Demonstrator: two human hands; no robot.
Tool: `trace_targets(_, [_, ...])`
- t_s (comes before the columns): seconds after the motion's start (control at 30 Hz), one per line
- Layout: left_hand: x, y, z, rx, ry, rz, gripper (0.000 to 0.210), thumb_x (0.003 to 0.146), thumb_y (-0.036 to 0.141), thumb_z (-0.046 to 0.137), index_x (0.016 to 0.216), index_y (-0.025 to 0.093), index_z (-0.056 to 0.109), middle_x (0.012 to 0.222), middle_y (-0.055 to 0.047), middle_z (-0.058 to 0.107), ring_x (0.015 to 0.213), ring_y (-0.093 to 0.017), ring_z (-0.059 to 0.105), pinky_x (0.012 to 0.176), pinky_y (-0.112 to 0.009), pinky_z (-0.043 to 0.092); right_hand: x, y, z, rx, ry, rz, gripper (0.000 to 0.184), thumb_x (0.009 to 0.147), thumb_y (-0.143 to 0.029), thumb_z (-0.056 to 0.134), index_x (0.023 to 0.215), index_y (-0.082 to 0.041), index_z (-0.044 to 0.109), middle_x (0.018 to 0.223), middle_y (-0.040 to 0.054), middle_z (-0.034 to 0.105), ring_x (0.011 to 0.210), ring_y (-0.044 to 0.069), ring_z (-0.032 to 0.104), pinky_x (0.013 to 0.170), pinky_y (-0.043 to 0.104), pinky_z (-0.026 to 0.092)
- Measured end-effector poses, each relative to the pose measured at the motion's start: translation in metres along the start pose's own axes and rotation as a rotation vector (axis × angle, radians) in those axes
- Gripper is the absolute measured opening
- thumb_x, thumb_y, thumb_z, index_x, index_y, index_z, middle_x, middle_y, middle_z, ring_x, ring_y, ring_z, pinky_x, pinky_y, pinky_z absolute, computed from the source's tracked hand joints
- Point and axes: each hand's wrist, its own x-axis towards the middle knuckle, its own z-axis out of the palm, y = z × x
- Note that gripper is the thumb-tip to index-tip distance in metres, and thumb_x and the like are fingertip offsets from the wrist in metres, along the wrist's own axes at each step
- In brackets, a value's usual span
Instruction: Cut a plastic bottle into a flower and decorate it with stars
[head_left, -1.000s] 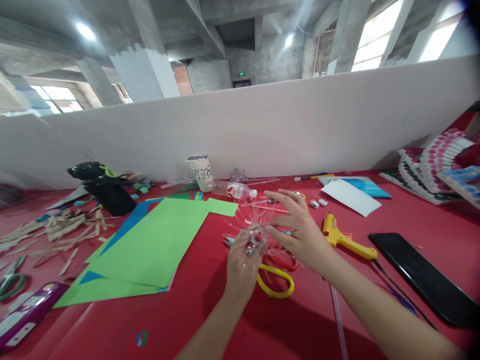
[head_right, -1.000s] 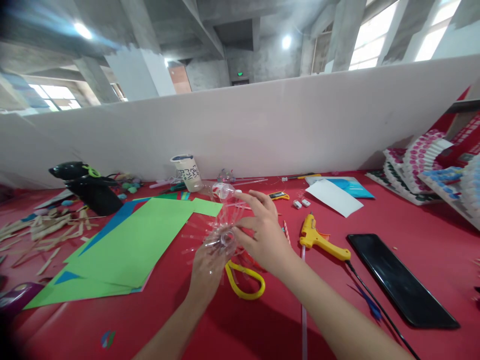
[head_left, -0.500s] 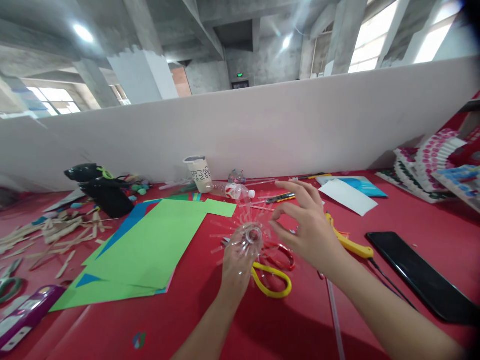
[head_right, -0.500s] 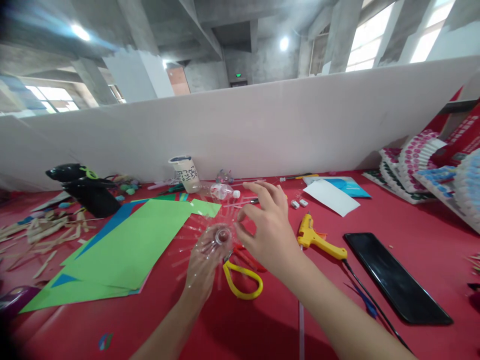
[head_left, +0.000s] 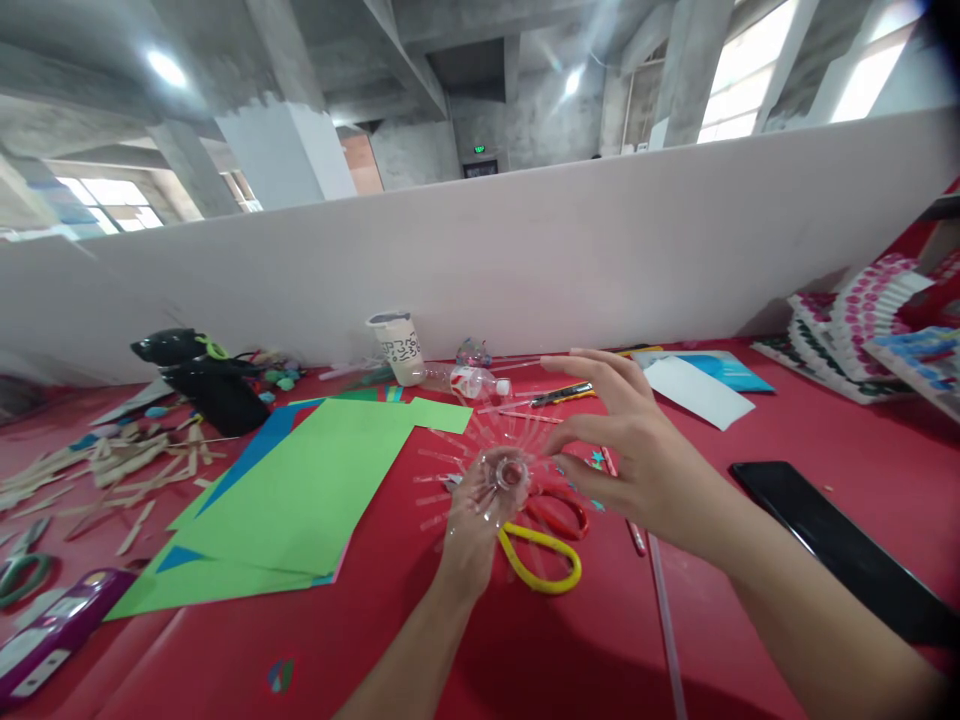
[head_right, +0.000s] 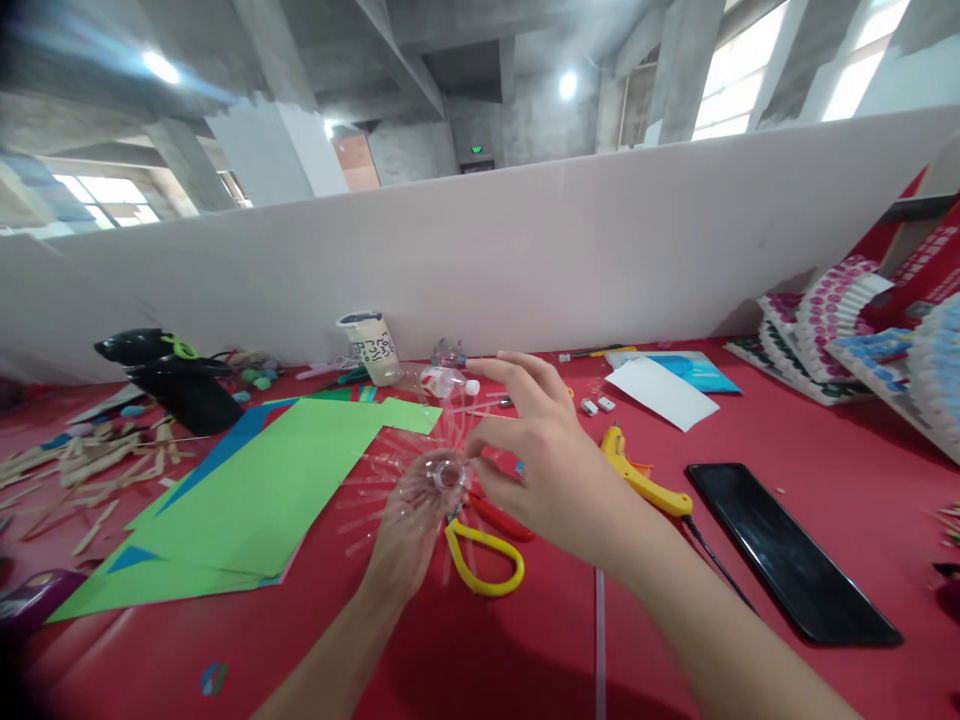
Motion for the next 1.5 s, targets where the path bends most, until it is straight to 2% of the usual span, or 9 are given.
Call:
trace_targets(0.17, [0.000,-0.004,-0.005,0.003,0.010,-0.004,0.034,0.067,0.027,0.075,0.099,0.021,0.065,0.092,-0.003,0.068,0.081,-0.015,0.062,0.075,-0.026,0.049,0.000,-0.001,0.000,0.015,0.001,-0.021,0.016,0.081,-0.014,0.060,0.077,-0.027,0.068,0.141,-0.0002,0.038,0.134,0.029,0.022,0.105,0.049,0.033])
trace_targets(0.3, [0.000,-0.005,-0.004,-0.031,-0.016,-0.011,0.032,0.066,0.019,0.075,0.096,0.023,0.066,0.093,-0.001,0.068,0.081,-0.013,0.062,0.074,-0.024,0.048,0.000,0.000,-0.009,-0.006,0.012,-0.031,0.016,0.079,-0.012,0.060,0.074,-0.025,0.067,0.138,0.0007,0.043,0.132,0.029,0.026,0.105,0.049,0.033])
trace_targets(0.53, [0.000,-0.005,-0.003,-0.082,-0.028,-0.044,0.034,0.063,0.014,0.075,0.095,0.020,0.067,0.090,-0.001,0.069,0.078,-0.013,0.061,0.074,-0.025,0.047,-0.002,-0.001,-0.003,-0.090,-0.096,-0.066,0.012,0.082,-0.018,0.059,0.075,-0.024,0.066,0.137,0.0033,0.043,0.132,0.029,0.026,0.104,0.048,0.034])
trace_targets(0.67, [-0.002,0.000,0.000,-0.091,-0.038,-0.062,0.032,0.064,0.015,0.075,0.094,0.022,0.069,0.089,0.000,0.068,0.078,-0.012,0.060,0.073,-0.025,0.047,-0.002,0.001,-0.002,-0.040,-0.106,-0.050,0.010,0.083,-0.020,0.060,0.077,-0.026,0.066,0.139,0.0025,0.041,0.132,0.029,0.027,0.103,0.049,0.035])
trace_targets(0.9, [-0.002,0.000,-0.001,-0.048,-0.053,-0.073,0.032,0.065,0.013,0.071,0.096,0.023,0.070,0.096,-0.003,0.068,0.087,-0.016,0.058,0.077,-0.026,0.045,0.000,0.003,-0.020,0.125,-0.030,0.026,0.010,0.084,-0.021,0.060,0.077,-0.027,0.064,0.131,0.0011,0.049,0.124,0.029,0.040,0.098,0.049,0.040])
trace_targets(1.1, [-0.003,-0.002,-0.002,-0.130,-0.176,-0.092,0.032,0.064,0.013,0.069,0.095,0.019,0.070,0.085,-0.003,0.068,0.075,-0.014,0.056,0.068,-0.025,0.043,-0.001,0.002,-0.019,0.015,0.028,-0.144,0.016,0.085,-0.017,0.059,0.090,-0.029,0.070,0.136,0.0017,0.043,0.129,0.029,0.031,0.106,0.050,0.031])
trace_targets(1.3, [-0.007,-0.003,-0.004,-0.164,-0.223,-0.167,0.021,0.065,0.015,0.070,0.087,0.018,0.071,0.082,-0.005,0.067,0.070,-0.014,0.057,0.062,-0.026,0.042,0.001,0.003,-0.016,0.009,0.012,-0.183,0.016,0.084,-0.023,0.062,0.097,-0.028,0.070,0.136,0.0038,0.045,0.130,0.031,0.030,0.104,0.051,0.034])
trace_targets(1.43, [-0.007,-0.001,-0.003,-0.200,-0.252,-0.199,0.027,0.062,0.018,0.072,0.090,0.017,0.070,0.083,-0.006,0.066,0.072,-0.015,0.057,0.064,-0.026,0.041,0.000,0.001,-0.017,0.002,0.029,-0.177,0.022,0.083,-0.021,0.061,0.104,-0.027,0.066,0.136,0.0056,0.044,0.128,0.030,0.032,0.104,0.051,0.034])
trace_targets(1.5, [-0.007,0.001,-0.001,-0.195,-0.250,-0.206,0.028,0.062,0.018,0.071,0.090,0.016,0.070,0.083,-0.007,0.067,0.072,-0.015,0.057,0.063,-0.026,0.041,-0.001,-0.001,-0.018,-0.003,0.058,-0.163,0.017,0.084,-0.020,0.059,0.099,-0.026,0.064,0.134,0.0072,0.045,0.125,0.031,0.036,0.102,0.053,0.034])
